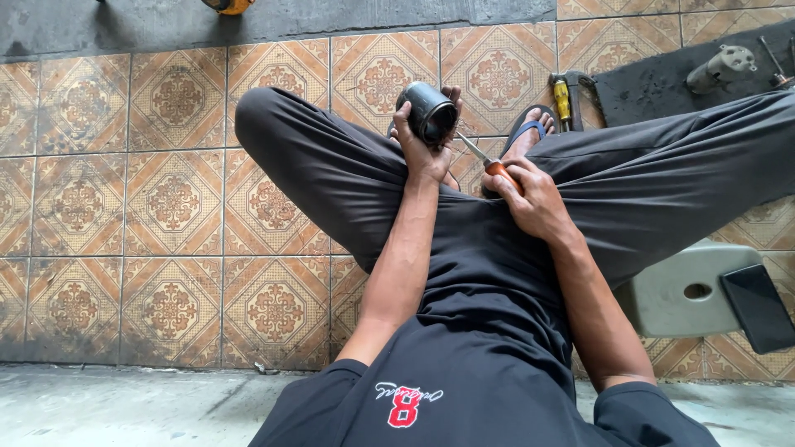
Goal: Removing internal components from a metal cylindrical housing using pliers and a screwdriver while sitting on the floor.
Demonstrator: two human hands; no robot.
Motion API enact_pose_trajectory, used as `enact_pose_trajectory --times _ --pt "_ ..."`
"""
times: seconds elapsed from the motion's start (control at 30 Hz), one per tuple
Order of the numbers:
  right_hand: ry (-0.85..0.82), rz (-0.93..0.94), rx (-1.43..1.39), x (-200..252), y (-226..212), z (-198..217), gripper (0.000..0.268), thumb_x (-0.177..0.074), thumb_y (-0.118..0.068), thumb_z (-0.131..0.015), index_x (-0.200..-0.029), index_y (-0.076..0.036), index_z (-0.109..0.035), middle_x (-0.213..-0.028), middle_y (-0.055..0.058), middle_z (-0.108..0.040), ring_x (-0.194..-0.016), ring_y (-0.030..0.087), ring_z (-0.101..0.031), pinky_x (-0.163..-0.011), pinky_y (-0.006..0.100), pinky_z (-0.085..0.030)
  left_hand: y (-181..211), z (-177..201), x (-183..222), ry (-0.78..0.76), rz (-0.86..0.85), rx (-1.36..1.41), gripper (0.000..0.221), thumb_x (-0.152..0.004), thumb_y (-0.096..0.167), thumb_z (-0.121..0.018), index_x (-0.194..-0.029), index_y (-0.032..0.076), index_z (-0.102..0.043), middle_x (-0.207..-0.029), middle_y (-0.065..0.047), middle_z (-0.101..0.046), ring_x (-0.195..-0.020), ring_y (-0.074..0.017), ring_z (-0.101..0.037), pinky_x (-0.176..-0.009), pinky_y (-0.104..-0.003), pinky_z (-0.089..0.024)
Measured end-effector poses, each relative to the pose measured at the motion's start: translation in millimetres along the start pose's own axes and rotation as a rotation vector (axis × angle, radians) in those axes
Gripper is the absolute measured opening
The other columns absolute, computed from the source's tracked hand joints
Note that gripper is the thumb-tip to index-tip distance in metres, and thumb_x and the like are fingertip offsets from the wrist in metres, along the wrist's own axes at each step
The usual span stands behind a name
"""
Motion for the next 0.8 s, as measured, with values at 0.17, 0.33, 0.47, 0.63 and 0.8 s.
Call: enact_pose_trajectory --times 0.17,0.33,0.47,0.63,0.8 --pt "-0.104 0.111 -0.323 4 8 10 0.036 -0.107 -0.025 -0.056 -0.076 -0.009 -0.062 -0.102 0.01 -0.069 -0.089 0.027 -0.068 -0.081 0.035 -0.049 5 0 -2 0.015 0.081 0.06 0.061 -0.089 0.041 -0.074 -0.119 -0.009 -0.058 -0.123 -0.033 -0.066 -0.122 -0.0475 -0.062 -0.107 -0.056 -0.054" --pt "-0.25 0.074 -0.447 12 6 16 0.037 -0.104 -0.024 -0.056 -0.07 -0.009 -0.06 -0.1 0.008 -0.07 -0.08 0.016 -0.061 -0.076 0.032 -0.045 3 10 -9 0.038 0.135 0.105 0.063 -0.086 0.043 -0.076 -0.117 -0.009 -0.06 -0.12 -0.033 -0.067 -0.12 -0.0479 -0.063 -0.107 -0.057 -0.054" --pt "-0.243 0.094 -0.451 25 27 35 0.033 -0.1 -0.024 -0.055 -0.075 -0.004 -0.063 -0.129 0.017 -0.067 -0.098 0.024 -0.064 -0.084 0.036 -0.045 1 3 -1 0.031 0.178 0.125 0.064 -0.085 0.043 -0.079 -0.116 -0.009 -0.059 -0.119 -0.032 -0.067 -0.12 -0.049 -0.063 -0.107 -0.058 -0.054" --pt "0.255 0.788 -0.407 65 14 93 0.021 -0.086 0.029 -0.063 -0.102 0.015 -0.064 -0.115 0.042 -0.053 -0.119 0.074 -0.059 -0.057 0.047 -0.056 -5 -26 31 0.005 0.154 0.137 0.064 -0.088 0.042 -0.081 -0.117 -0.01 -0.058 -0.12 -0.033 -0.066 -0.12 -0.051 -0.061 -0.109 -0.059 -0.052" --pt "0.054 0.041 -1.395 57 -8 85 0.057 -0.082 -0.009 -0.048 -0.131 0.019 -0.053 -0.141 0.034 -0.053 -0.138 0.043 -0.051 -0.128 0.06 -0.032 -15 -91 82 -0.413 0.055 0.031 0.067 -0.106 0.031 -0.069 -0.149 -0.002 -0.029 -0.14 -0.024 -0.052 -0.14 -0.0442 -0.045 -0.12 -0.053 -0.041"
Point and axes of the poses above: each hand's wrist, its own x-axis away from the middle knuckle, its own z-axis out of the back of the hand, y = z × x, the point moved 6 cm from there along -x, towards the middle knuckle
